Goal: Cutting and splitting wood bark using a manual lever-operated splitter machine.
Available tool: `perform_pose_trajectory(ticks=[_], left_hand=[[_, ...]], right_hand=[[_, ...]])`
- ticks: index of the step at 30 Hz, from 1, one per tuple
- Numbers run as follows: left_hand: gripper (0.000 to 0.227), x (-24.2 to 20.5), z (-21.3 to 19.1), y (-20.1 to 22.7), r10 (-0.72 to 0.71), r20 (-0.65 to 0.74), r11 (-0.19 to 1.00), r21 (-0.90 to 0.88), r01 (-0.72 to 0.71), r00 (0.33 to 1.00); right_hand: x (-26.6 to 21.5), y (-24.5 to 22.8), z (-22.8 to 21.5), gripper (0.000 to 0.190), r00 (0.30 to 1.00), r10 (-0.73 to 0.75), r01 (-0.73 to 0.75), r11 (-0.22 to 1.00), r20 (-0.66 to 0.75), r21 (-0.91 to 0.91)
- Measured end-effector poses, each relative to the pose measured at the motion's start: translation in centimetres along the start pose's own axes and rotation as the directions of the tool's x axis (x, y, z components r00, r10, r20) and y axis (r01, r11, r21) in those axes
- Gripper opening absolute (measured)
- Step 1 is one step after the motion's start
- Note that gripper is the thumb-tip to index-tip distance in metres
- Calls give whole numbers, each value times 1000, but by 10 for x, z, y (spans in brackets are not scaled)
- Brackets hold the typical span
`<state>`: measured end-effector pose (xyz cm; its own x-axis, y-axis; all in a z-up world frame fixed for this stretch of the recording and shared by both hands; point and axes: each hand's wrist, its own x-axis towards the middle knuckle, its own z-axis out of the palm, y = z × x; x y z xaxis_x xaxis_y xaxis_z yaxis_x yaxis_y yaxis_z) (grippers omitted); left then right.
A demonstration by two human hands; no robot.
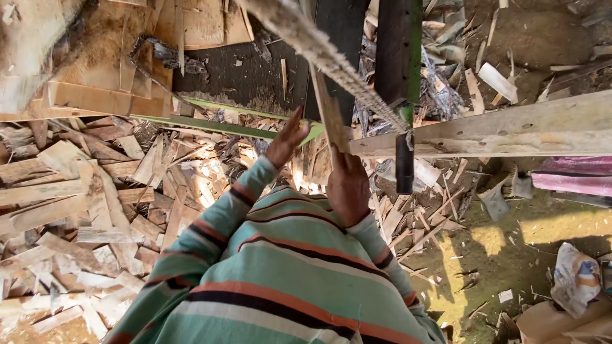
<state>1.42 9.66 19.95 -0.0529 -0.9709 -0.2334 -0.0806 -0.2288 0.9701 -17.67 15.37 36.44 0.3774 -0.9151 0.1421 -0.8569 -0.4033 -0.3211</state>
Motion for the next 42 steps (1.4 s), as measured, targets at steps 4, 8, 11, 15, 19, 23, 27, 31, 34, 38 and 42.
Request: perform_pose_trajectory(ticks=[4, 8, 11, 15, 19, 23, 27, 31, 34, 38, 42], left_hand=[[76, 36, -3, 26, -64, 62, 791, -605, 88, 996], [55, 60, -6, -35, -256, 54, 516, -837, 184, 965], [53, 68, -5, -85, -172, -8, 509, -857, 83, 985], [51, 55, -20, -35, -152, 45, 379, -920, 101, 987], [54, 59, -22, -27, -182, 134, 460, -864, 205, 974], [46, 84, -14, -46, -298, 103, 549, -795, 259, 949], [38, 120, -13, -67, -318, -1, 612, -764, 205, 948], [36, 158, -12, -79, -280, -72, 576, -810, 108, 957], [33, 180, -6, -92, -298, -84, 480, -874, 73, 951], [24, 161, 10, -63, -325, -200, 552, -834, 14, 924], [23, 142, 30, -59, -410, -184, 541, -838, 75, 893]], right_hand=[[10, -30, -14, 61, 983, -148, 142, 988, 107, 60], [-5, -3, 33, 64, 957, -122, 13, 924, 263, 381], [-23, 37, 57, 71, 988, 3, -52, 949, 157, 311], [-53, 58, 72, 91, 983, 138, -139, 990, -120, 3], [-71, 69, 91, 92, 836, 546, -471, 666, 52, 578], [-95, 103, 115, 63, 688, 496, -654, 109, 529, 748], [-108, 112, 122, 41, 730, 544, -551, 113, 413, 827], [-97, 97, 93, 45, 683, 682, -460, 122, 262, 879], [-98, 99, 89, 45, 679, 689, -443, 110, 253, 890], [-122, 134, 126, 38, 648, 637, -449, -123, 417, 885], [-150, 166, 157, 33, 623, 619, -538, -105, 479, 836]])
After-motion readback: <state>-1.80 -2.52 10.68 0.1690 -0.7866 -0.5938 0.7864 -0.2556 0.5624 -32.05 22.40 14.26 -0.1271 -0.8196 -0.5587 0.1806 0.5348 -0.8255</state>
